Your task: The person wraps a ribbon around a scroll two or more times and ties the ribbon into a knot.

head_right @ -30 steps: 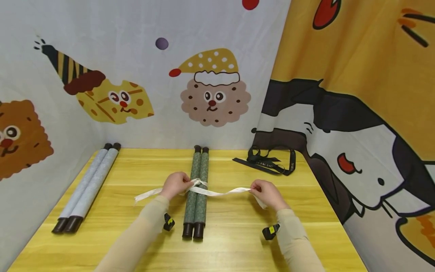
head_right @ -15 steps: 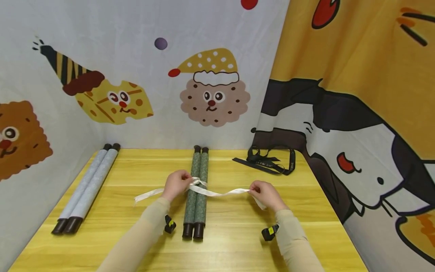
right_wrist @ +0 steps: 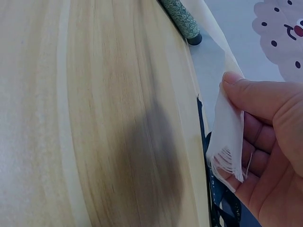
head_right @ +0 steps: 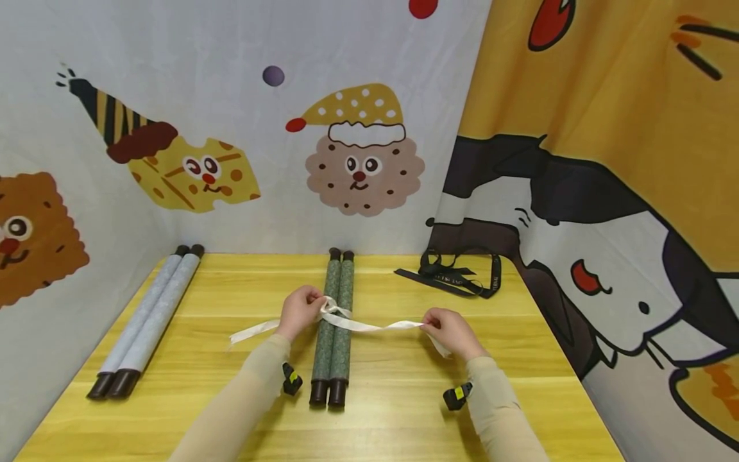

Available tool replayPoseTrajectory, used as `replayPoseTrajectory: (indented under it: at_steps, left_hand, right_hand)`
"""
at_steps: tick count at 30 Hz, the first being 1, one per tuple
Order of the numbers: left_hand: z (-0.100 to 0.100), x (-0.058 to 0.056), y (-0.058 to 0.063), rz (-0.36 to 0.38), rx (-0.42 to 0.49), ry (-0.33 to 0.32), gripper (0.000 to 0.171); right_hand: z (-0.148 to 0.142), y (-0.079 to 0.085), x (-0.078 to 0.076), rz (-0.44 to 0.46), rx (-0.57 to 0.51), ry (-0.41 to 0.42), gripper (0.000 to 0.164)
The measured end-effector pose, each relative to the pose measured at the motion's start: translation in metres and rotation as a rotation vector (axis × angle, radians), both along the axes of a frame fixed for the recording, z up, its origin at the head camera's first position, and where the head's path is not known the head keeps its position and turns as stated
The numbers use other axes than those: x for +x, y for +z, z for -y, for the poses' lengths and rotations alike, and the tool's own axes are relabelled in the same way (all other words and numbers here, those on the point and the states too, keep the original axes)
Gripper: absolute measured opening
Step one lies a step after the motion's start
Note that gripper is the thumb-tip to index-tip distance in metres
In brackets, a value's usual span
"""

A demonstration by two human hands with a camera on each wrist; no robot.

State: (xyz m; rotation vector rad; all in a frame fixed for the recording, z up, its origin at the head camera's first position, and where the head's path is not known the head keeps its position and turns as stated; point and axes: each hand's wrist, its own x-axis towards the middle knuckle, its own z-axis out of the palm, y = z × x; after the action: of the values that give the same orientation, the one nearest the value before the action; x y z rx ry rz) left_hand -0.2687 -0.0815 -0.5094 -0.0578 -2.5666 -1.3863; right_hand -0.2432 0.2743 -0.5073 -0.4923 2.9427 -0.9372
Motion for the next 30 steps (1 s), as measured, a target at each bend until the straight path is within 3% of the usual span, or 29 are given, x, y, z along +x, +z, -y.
replayPoseTrajectory:
  at_steps: [8,19,23,30]
  left_hand:
    - [0.003,-0.002,-0.008,0.020,0.026,0.026,0.009]
    - [0.007,-0.002,-0.015,0.032,0.039,0.024,0.009]
    - [0.007,0.000,-0.016,0.045,0.059,0.020,0.009]
    - [0.005,0.000,-0.016,0.066,0.071,0.027,0.009]
  right_hand:
    - [0.001,-0.001,-0.002,0.015,0.000,-0.005,0.009]
    - [0.007,0.002,-0.015,-0.067,0.060,-0.071,0.007]
    - [0.016,0.003,-0.020,-0.091,0.095,-0.020,0.006]
    - [0.050,0.007,-0.022,-0.107,0.047,0.090,0.030]
